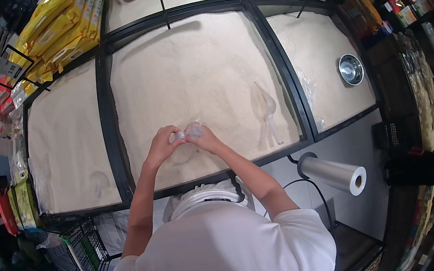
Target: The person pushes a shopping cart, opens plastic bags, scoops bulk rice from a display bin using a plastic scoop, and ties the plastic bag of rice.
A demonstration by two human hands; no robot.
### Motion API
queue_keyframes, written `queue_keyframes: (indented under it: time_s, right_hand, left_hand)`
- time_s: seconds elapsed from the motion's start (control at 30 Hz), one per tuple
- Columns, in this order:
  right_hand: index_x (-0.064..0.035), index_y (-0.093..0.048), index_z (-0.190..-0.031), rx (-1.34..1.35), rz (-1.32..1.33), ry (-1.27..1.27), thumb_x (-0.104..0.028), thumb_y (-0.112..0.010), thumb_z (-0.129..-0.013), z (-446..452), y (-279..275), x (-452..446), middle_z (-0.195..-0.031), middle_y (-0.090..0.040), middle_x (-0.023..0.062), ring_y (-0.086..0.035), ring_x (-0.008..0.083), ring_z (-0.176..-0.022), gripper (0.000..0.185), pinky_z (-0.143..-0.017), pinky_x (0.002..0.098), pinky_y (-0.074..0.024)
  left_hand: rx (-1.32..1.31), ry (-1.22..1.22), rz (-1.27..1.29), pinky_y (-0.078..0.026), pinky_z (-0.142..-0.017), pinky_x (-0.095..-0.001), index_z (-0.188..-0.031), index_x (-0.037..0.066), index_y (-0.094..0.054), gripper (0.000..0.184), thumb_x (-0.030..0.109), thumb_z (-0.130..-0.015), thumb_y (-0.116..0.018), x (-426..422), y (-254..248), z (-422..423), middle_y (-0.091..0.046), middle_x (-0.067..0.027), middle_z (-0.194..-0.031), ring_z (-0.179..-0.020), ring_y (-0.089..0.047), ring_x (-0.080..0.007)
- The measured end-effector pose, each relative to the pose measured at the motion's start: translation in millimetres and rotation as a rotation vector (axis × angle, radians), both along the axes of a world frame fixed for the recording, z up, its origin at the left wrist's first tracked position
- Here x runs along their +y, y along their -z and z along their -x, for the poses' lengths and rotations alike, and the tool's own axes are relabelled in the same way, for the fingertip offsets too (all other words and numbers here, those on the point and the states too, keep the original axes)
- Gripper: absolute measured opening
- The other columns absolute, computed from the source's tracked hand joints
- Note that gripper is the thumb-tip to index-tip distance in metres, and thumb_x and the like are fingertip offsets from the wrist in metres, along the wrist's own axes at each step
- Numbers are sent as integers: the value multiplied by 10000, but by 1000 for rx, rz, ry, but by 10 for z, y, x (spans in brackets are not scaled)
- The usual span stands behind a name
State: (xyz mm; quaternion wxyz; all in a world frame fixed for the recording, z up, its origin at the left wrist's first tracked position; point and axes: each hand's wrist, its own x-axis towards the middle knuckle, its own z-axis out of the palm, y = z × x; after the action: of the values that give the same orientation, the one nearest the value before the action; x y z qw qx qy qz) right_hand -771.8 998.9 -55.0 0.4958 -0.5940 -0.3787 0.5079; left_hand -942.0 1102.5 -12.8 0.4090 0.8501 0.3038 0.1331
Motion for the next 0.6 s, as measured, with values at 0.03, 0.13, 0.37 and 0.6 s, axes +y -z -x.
queue_keyframes:
  time_s: [0.03, 0.13, 0.37, 0.6]
  right_hand:
    - [-84, -609, -944, 54, 23, -6, -135, -746, -862, -8, 7, -2, -899, -611, 0, -568, 100, -850, 168, -773, 264, -471]
    - [-79, -623, -959, 185, 87, -22, -153, -767, -852, -42, -28, 14, -913, -621, -2, -578, 103, -862, 194, -782, 263, -474]
    - [-81, -645, -985, 196, 90, -1, -167, -794, -829, -88, 141, 34, -948, -641, 11, -607, 125, -896, 232, -802, 294, -491]
    - [-22, -619, -1060, -802, -339, -48, 5, -707, -781, 162, -154, -132, -968, -582, 114, -610, 282, -920, 294, -815, 350, -503]
  left_hand:
    - [2, 39, 6, -453, -905, -416, -972, 49, -616, 326, 226, -760, -790, 30, -18, 2, -643, -115, -1013, -1042, -558, -347]
    - [-44, 115, -168, -459, -874, -427, -919, 48, -594, 221, 149, -790, -742, 69, -19, -11, -620, -110, -949, -976, -558, -338]
    - [-164, 32, 29, -464, -761, -336, -889, 55, -566, 118, 91, -847, -670, 22, 241, -55, -601, -65, -851, -831, -583, -224]
    - [-514, -477, 930, -443, -668, -243, -916, 88, -585, 71, 117, -911, -651, -92, 619, -188, -591, 9, -801, -737, -553, -70]
